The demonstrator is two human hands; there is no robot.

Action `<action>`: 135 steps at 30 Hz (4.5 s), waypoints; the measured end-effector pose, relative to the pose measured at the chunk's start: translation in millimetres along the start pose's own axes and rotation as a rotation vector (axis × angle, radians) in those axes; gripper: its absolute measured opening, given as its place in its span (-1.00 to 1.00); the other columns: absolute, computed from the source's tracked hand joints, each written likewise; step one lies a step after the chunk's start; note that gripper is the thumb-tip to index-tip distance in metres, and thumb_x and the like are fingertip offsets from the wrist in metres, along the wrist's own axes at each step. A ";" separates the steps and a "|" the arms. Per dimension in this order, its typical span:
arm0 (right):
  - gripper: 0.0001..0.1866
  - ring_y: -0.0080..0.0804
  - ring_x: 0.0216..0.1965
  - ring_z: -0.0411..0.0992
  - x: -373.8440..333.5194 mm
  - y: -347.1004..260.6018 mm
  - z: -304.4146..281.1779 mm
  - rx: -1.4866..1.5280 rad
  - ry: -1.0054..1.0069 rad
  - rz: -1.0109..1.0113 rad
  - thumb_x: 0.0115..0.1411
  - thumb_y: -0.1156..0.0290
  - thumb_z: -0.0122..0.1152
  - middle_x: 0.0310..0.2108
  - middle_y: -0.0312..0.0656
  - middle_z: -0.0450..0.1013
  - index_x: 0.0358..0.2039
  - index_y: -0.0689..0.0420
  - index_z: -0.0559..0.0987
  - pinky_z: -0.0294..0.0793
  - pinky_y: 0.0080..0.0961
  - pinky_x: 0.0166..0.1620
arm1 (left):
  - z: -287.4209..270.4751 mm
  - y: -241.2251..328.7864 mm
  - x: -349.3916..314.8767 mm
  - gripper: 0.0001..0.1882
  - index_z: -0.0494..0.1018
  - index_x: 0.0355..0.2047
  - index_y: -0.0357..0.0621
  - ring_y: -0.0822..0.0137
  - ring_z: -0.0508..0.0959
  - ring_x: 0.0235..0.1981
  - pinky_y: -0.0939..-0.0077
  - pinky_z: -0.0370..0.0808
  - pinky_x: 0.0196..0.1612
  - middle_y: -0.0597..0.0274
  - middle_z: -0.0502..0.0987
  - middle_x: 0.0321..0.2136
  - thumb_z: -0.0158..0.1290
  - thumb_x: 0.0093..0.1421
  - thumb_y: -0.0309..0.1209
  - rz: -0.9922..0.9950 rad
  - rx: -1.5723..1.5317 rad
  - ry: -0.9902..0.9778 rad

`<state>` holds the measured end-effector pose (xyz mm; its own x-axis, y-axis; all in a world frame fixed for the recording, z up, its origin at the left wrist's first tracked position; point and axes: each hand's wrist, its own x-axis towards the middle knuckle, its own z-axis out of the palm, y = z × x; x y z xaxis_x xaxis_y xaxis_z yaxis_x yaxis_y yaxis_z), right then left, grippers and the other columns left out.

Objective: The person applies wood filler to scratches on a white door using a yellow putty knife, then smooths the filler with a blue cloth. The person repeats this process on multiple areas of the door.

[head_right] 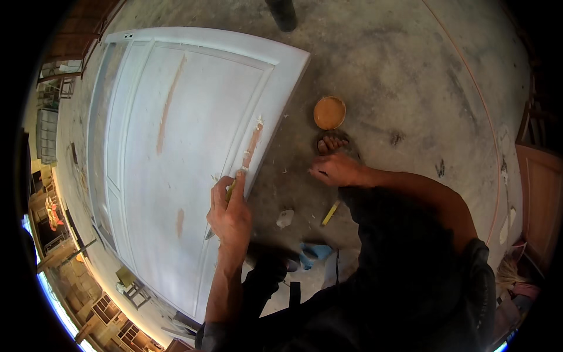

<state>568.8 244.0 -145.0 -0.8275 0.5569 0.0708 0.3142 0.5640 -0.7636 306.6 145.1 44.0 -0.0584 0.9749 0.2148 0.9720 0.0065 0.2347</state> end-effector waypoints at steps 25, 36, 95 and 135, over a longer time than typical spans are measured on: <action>-0.71 0.00 -0.35 0.57 1.6 -3.2 -3.0 0.011 0.000 0.000 0.39 0.23 0.23 -0.37 -0.08 0.57 -0.37 0.17 0.66 0.57 -0.17 -0.22 | 4.7 5.0 26.4 -0.57 0.68 -0.03 -0.12 0.16 0.63 -0.25 0.31 0.61 -0.41 0.21 0.56 -0.20 0.15 0.12 -0.77 -0.004 0.033 0.042; -0.71 -0.01 -0.34 0.58 2.5 -3.8 -0.8 0.018 0.009 0.024 0.39 0.23 0.22 -0.37 -0.07 0.58 -0.36 0.18 0.66 0.57 -0.19 -0.21 | 5.3 -0.3 20.2 -0.50 0.67 -0.01 -0.19 0.11 0.62 -0.26 0.28 0.60 -0.42 0.15 0.55 -0.16 0.13 0.02 -0.77 0.048 0.016 0.054; -0.77 0.05 -0.25 0.56 5.3 -3.7 -4.6 0.029 -0.031 0.058 0.37 0.32 0.23 -0.33 -0.03 0.58 -0.34 0.23 0.64 0.51 -0.16 -0.14 | 103.5 118.0 -200.8 -0.72 0.53 0.07 -0.30 -0.16 0.63 -0.25 0.10 0.54 -0.21 -0.18 0.61 -0.27 0.01 0.42 -0.47 -0.817 -0.836 -0.518; -0.71 -0.45 -0.26 0.57 30.7 -275.9 -48.9 0.312 0.148 0.287 0.37 0.27 0.26 -0.26 -0.11 0.61 -0.01 0.17 0.55 0.56 -0.40 -0.17 | -70.7 52.0 -119.9 -0.50 0.39 0.20 -0.38 0.04 0.62 0.01 0.29 0.50 0.14 -0.13 0.62 -0.03 0.16 0.31 -0.39 -0.438 -1.011 -0.134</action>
<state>479.5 135.4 99.3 -0.6449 0.7580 -0.0982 0.3472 0.1761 -0.9211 348.0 12.8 97.5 -0.2674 0.9492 -0.1660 0.2361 0.2316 0.9437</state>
